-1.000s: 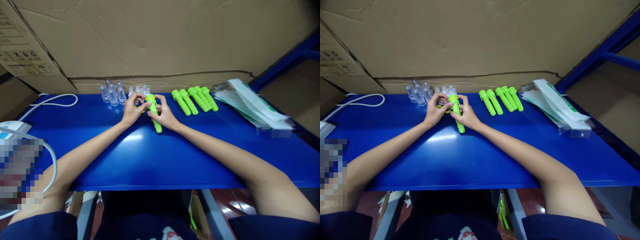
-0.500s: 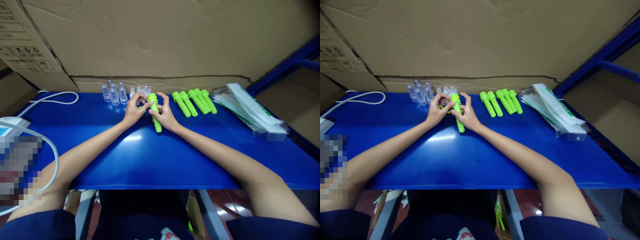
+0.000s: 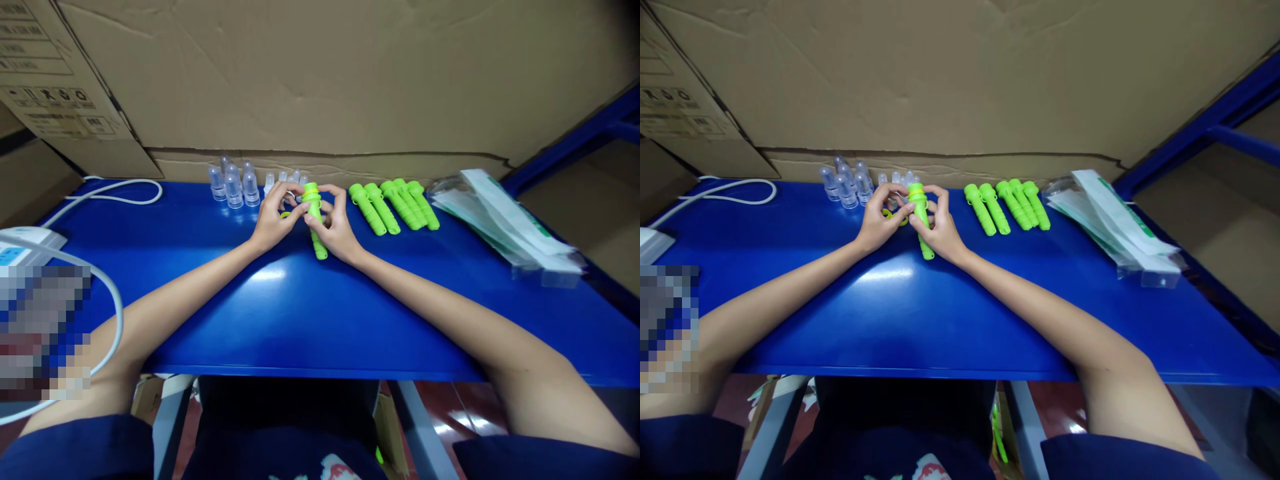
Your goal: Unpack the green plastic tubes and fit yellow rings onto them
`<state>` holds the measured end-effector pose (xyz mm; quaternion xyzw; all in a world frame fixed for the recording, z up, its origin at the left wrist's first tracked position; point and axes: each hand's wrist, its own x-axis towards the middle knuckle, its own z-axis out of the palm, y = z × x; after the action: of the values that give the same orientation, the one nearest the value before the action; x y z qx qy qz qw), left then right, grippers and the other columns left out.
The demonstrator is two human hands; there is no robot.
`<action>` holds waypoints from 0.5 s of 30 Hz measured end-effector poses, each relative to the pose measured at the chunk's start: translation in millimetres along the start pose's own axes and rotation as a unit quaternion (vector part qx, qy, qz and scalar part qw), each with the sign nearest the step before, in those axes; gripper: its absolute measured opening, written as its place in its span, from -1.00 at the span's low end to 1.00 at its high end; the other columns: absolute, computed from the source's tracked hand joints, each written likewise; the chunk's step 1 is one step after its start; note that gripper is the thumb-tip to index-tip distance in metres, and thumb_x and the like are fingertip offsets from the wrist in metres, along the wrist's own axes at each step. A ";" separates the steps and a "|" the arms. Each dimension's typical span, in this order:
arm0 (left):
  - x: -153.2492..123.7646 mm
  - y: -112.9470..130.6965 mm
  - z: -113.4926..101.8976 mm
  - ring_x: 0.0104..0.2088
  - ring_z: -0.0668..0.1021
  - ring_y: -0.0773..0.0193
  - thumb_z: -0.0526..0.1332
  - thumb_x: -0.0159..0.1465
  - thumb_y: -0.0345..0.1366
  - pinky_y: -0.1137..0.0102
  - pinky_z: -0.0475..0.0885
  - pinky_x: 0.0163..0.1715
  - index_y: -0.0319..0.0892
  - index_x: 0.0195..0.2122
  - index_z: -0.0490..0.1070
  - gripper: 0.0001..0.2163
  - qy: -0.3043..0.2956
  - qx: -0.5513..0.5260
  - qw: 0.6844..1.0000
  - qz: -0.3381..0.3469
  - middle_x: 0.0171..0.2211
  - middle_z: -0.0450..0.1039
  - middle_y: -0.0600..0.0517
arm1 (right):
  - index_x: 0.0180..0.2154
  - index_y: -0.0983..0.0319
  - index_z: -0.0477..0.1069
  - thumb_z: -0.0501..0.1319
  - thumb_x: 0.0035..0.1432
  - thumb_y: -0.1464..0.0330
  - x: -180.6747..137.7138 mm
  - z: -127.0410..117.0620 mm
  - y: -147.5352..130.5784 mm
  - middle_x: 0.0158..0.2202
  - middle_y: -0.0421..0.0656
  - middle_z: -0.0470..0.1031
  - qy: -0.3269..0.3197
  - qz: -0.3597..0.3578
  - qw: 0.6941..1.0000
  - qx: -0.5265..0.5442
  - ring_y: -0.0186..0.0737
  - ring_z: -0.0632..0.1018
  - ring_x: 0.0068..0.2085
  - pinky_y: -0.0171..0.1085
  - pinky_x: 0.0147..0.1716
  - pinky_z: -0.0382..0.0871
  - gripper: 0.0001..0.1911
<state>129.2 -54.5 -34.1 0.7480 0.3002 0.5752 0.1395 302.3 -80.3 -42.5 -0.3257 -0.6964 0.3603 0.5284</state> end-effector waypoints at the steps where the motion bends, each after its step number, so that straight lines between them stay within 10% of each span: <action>1: 0.0 0.0 -0.1 -0.31 0.57 0.34 0.28 0.37 0.15 0.41 0.40 -0.33 -0.14 -0.08 0.45 -0.58 -0.001 -0.002 1.000 -0.003 -0.11 0.57 -0.02 | 0.15 0.05 0.04 0.34 0.25 -0.04 0.0 -0.6 0.3 -0.03 -0.12 0.61 -0.002 0.000 1.000 0.003 -0.32 0.57 -0.41 -0.29 -0.47 0.49 -0.33; 15: 0.8 -1.6 -1.3 -0.34 0.55 0.37 0.38 0.31 0.02 0.45 0.38 -0.35 -0.17 -0.10 0.47 -0.64 -0.034 -0.047 0.998 -0.036 -0.13 0.58 -0.02 | 0.04 0.05 0.08 0.42 0.16 -0.04 2.0 -5.6 9.0 -0.29 -0.28 0.57 0.017 0.006 1.000 0.004 -0.33 0.57 -0.46 -0.36 -0.53 0.48 -0.33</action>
<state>127.7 -53.0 -33.9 0.7487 0.2944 0.5573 0.2055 308.0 -73.0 -48.1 -0.3336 -0.6842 0.3608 0.5390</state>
